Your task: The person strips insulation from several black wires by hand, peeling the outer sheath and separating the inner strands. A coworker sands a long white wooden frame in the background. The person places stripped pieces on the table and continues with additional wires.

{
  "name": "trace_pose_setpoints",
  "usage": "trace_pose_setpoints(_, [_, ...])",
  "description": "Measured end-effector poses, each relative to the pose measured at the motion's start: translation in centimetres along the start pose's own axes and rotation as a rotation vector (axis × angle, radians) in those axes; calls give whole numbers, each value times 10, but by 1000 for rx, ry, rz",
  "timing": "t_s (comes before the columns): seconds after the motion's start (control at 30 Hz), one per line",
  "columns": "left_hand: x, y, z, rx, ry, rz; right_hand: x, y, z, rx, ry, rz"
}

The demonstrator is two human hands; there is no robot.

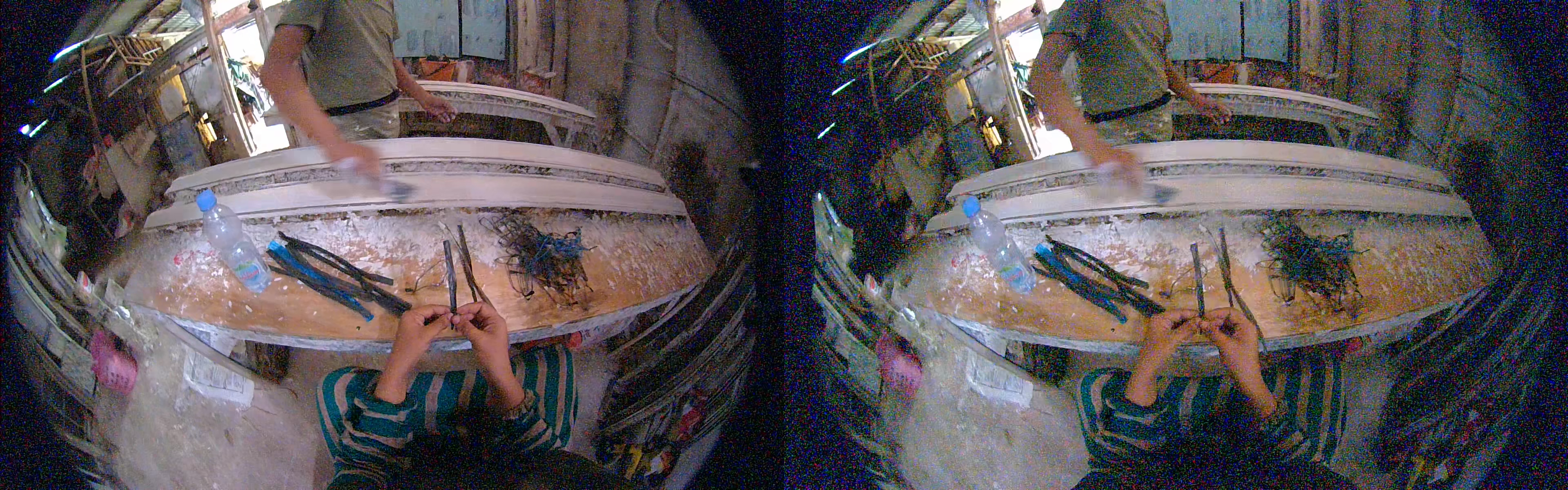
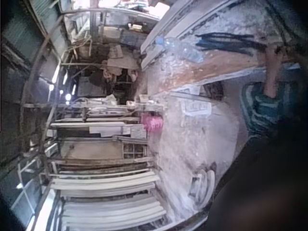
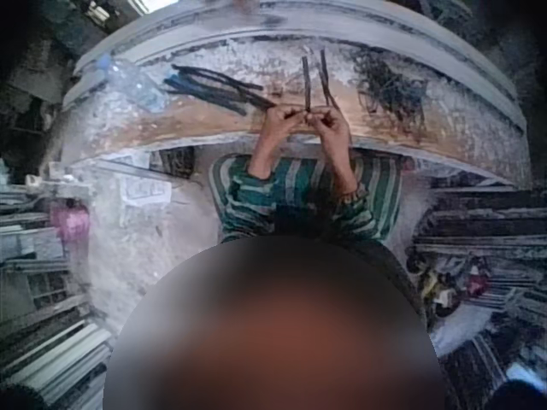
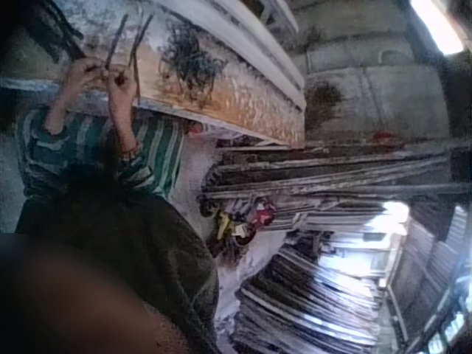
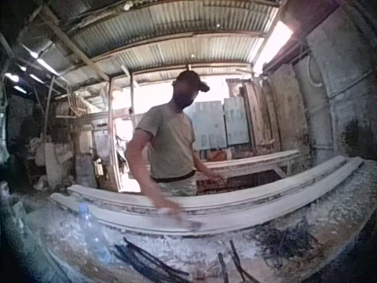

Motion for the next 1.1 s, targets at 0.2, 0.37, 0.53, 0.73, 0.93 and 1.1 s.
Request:
trace_pose_setpoints(0.2, [-3,-1,-5,-2,-138,36,-1,-5,-8,-21,22,-6])
trace_pose_setpoints(0.37, [-2,1,-13,27,-135,64,-2,-8,-12,-56,38,-34])
trace_pose_setpoints(0.53, [-6,1,-13,-89,-2,75,0,-11,-12,-127,103,-26])
trace_pose_setpoints(0.73, [-6,1,-19,-117,6,62,3,-8,-14,-21,262,-10])
trace_pose_setpoints(0.93, [-8,3,-18,-122,152,-22,8,2,1,-70,116,-8])
trace_pose_setpoints(1.1, [-8,3,-18,-120,152,-33,7,9,10,-222,265,5])
Point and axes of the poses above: each hand's wrist, its own y-axis away from the middle knuckle, its own x-axis out of the palm, z = x × y, the point moved 4 cm from there along -y, towards the middle knuckle, and after that the axes turned 6 degrees about -x, right-handed, at the moved point
